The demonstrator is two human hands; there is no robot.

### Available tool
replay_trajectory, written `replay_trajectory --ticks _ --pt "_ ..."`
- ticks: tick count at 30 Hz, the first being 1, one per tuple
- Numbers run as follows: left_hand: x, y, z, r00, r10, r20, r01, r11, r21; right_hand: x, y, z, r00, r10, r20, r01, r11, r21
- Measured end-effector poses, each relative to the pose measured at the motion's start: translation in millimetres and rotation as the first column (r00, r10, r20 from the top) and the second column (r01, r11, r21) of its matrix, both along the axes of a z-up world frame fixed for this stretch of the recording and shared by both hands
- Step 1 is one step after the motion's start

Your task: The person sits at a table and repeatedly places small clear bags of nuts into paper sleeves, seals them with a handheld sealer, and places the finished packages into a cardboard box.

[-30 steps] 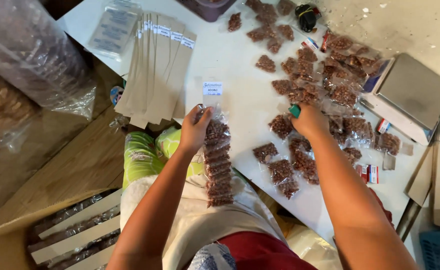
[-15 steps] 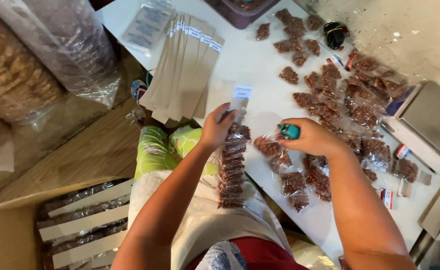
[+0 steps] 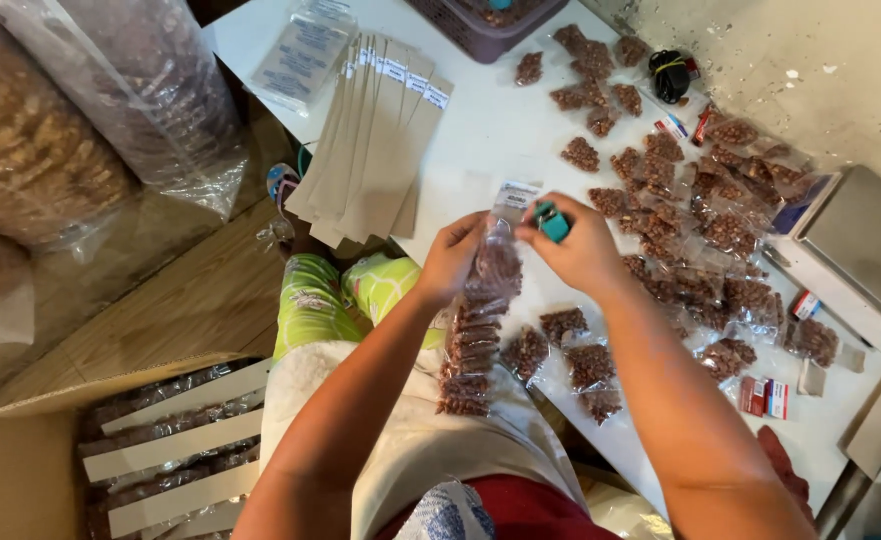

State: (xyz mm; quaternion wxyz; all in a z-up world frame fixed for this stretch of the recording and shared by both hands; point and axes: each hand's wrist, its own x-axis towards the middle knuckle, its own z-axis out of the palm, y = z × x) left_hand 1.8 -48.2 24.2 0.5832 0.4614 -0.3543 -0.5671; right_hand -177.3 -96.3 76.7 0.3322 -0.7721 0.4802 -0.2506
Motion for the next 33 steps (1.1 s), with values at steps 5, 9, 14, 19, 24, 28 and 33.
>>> replay_trajectory --ticks 5,9,14,19,24,28,33 --pt "3 19 28 0.999 0.003 -0.036 -0.003 1.0 0.002 17 -11 -36 0.948 -0.257 0.19 0.27 0.962 -0.047" --pt "6 14 9 0.987 0.032 0.157 -0.019 0.996 -0.086 20 -10 -46 0.933 -0.257 0.251 0.275 0.961 -0.036" --pt "15 18 11 0.964 0.058 0.261 -0.024 0.991 -0.131 35 -13 -25 0.93 -0.261 0.26 0.252 0.965 0.068" --pt "11 30 26 0.936 0.051 0.348 0.007 0.986 -0.164 71 -3 16 0.399 -0.647 0.649 0.363 0.762 0.536" --pt "5 37 38 0.873 0.016 0.488 0.075 0.983 -0.166 80 -26 -12 0.073 -0.696 0.714 0.306 0.697 0.648" --pt "6 56 73 0.848 -0.018 0.53 0.062 0.996 -0.066 70 -41 -34 0.074 -0.711 0.699 0.335 0.678 0.654" --pt "4 71 20 0.907 0.107 0.408 -0.101 0.994 -0.037 25 -32 -21 0.182 -0.169 0.969 0.194 0.972 0.133"
